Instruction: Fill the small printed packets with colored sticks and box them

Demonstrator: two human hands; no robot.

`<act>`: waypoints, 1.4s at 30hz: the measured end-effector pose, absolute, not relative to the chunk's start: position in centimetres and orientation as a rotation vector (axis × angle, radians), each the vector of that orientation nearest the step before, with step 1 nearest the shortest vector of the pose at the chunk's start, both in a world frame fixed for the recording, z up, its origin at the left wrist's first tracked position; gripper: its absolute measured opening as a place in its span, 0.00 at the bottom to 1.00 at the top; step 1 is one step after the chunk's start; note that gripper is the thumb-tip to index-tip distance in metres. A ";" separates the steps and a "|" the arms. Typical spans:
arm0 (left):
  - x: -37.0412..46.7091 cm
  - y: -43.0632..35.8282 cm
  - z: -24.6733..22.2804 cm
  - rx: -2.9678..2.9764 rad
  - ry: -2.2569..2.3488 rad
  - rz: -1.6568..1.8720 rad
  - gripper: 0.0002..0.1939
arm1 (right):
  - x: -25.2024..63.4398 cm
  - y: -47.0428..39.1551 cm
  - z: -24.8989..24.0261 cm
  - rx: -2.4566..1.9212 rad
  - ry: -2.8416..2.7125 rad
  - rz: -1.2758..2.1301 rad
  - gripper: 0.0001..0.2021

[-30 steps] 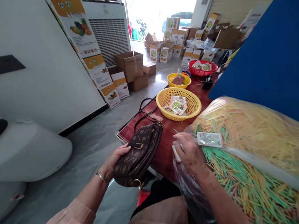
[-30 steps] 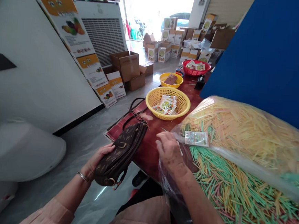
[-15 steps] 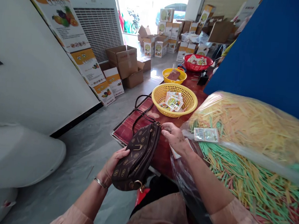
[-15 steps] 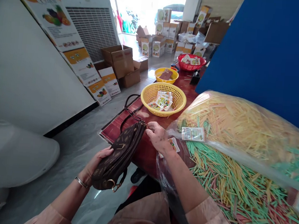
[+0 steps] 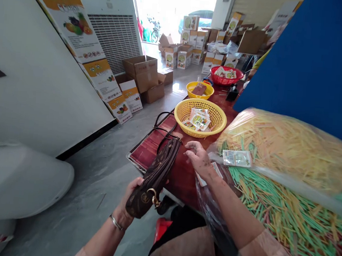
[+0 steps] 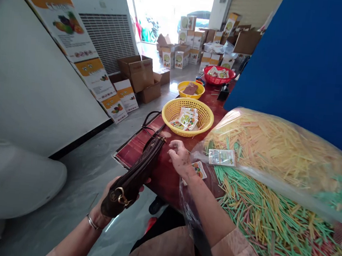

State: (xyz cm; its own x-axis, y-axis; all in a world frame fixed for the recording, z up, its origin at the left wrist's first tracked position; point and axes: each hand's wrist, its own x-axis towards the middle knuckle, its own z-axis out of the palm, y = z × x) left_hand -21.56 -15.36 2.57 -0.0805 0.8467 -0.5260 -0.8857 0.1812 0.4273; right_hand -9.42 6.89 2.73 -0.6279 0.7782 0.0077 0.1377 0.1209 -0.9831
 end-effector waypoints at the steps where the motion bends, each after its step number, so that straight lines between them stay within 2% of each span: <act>1: -21.4 -15.4 2.7 -0.059 0.823 1.457 0.21 | -9.5 6.9 2.8 -0.882 -1.834 1.581 0.18; 4: -20.9 -15.6 3.4 -0.078 0.864 1.468 0.21 | -10.0 7.2 3.4 -0.789 -1.825 1.638 0.22; 9: -20.6 -16.0 4.4 -0.141 0.886 1.368 0.24 | -10.9 7.9 4.0 -0.650 -1.881 1.654 0.18; 13: -20.8 -16.1 4.3 -0.180 0.882 1.343 0.26 | -11.0 8.6 3.7 -0.601 -1.907 1.798 0.22; 20: -21.4 -16.1 3.0 -0.238 0.960 1.399 0.23 | -10.2 8.8 4.6 -0.650 -1.840 1.808 0.05; 24: -21.3 -16.0 2.9 -0.236 0.952 1.408 0.22 | -9.9 7.8 5.4 -0.757 -1.547 2.035 0.06; 28: -21.4 -16.2 2.3 -0.182 0.894 1.399 0.21 | -9.9 7.3 5.5 -0.747 -1.432 2.098 0.10; 32: -21.5 -16.1 2.1 -0.146 0.888 1.377 0.20 | -10.1 7.9 5.1 -0.813 -1.532 1.911 0.11; 36: -20.8 -15.4 2.9 -0.189 0.953 1.439 0.19 | -9.6 7.4 6.0 -0.762 -1.836 1.439 0.14; 39: -20.2 -15.1 3.1 -0.222 0.965 1.470 0.17 | -7.7 4.6 8.4 -0.522 -2.142 1.167 0.11; 42: -19.7 -15.0 3.0 -0.222 0.895 1.511 0.18 | -5.0 1.1 11.3 -0.049 -2.404 1.166 0.10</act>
State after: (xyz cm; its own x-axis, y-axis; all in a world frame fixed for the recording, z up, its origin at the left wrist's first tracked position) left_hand -19.66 -15.04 2.96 -0.1791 0.7607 -0.6238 -0.9124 0.1087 0.3945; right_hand -4.96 1.09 11.26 -0.8914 0.2287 0.3914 -0.1659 0.6390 -0.7511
